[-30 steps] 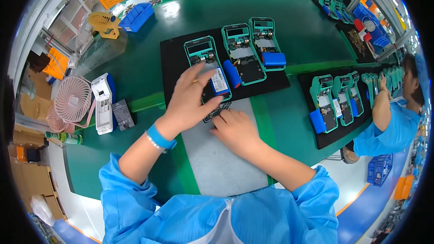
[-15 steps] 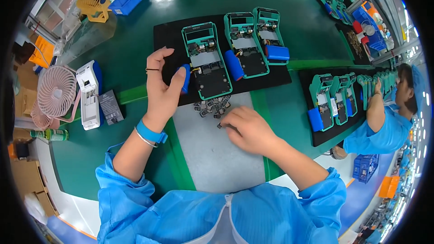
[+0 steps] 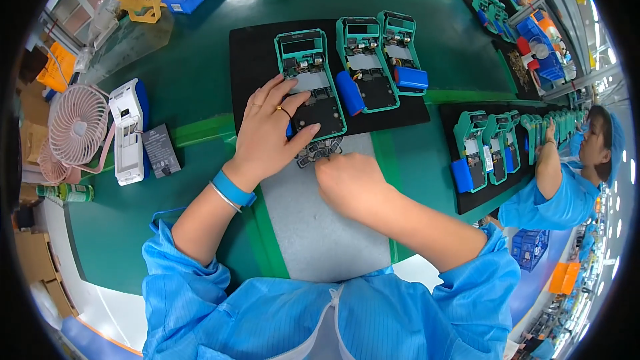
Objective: The person assembles internal components into electronic device housings by hand, inserting circuit boards, batteries, and plastic components into the housings, then securing them with screws.
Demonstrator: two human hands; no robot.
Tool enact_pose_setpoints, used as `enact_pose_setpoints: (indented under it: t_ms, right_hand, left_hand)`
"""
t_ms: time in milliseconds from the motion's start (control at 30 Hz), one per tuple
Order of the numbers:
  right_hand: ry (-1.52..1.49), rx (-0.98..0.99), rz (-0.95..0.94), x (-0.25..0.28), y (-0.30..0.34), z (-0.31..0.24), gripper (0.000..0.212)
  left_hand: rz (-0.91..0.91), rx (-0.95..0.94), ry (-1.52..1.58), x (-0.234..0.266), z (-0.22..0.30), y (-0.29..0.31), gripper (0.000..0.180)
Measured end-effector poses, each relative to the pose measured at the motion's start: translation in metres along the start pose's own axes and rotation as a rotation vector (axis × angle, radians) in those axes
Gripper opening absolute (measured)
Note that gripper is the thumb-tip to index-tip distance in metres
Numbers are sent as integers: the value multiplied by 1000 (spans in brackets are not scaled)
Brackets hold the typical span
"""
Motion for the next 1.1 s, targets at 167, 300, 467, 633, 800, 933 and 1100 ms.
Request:
enact_pose_setpoints:
  t_ms: [167,300,467,633,800,933,1100]
  right_hand:
    - [60,11,-8,9,4,-2,9]
    - [-8,156,95,40,-1,8,7]
    - [-32,321,658,89,-54,30,14]
    - [114,429,630,63,-89,44,14]
    - [119,473,541,52,-105,44,15]
    - [201,542,514,53,-105,35,14]
    - [310,588,485,53,-110,29,12]
  left_hand:
    - [-34,10,14,3,4,-2,61]
    - [-55,-16,22,4,4,-1,64]
    - [-69,-20,42,3,4,0,62]
    - [-57,-34,57,5,6,-2,61]
    - [-54,-32,62,7,4,-2,61]
    - [-52,-32,48,8,4,-1,60]
    - [-56,-33,39,9,4,-1,59]
Point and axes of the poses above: each hand's wrist, its own y-axis away from the middle knuckle, its own x-axis out of the back of the hand, z = x × y, the point moved 8 cm from there along -y, towards the middle knuckle, and after that the axes turned 15 degrees about z, right-handed, at the moved point
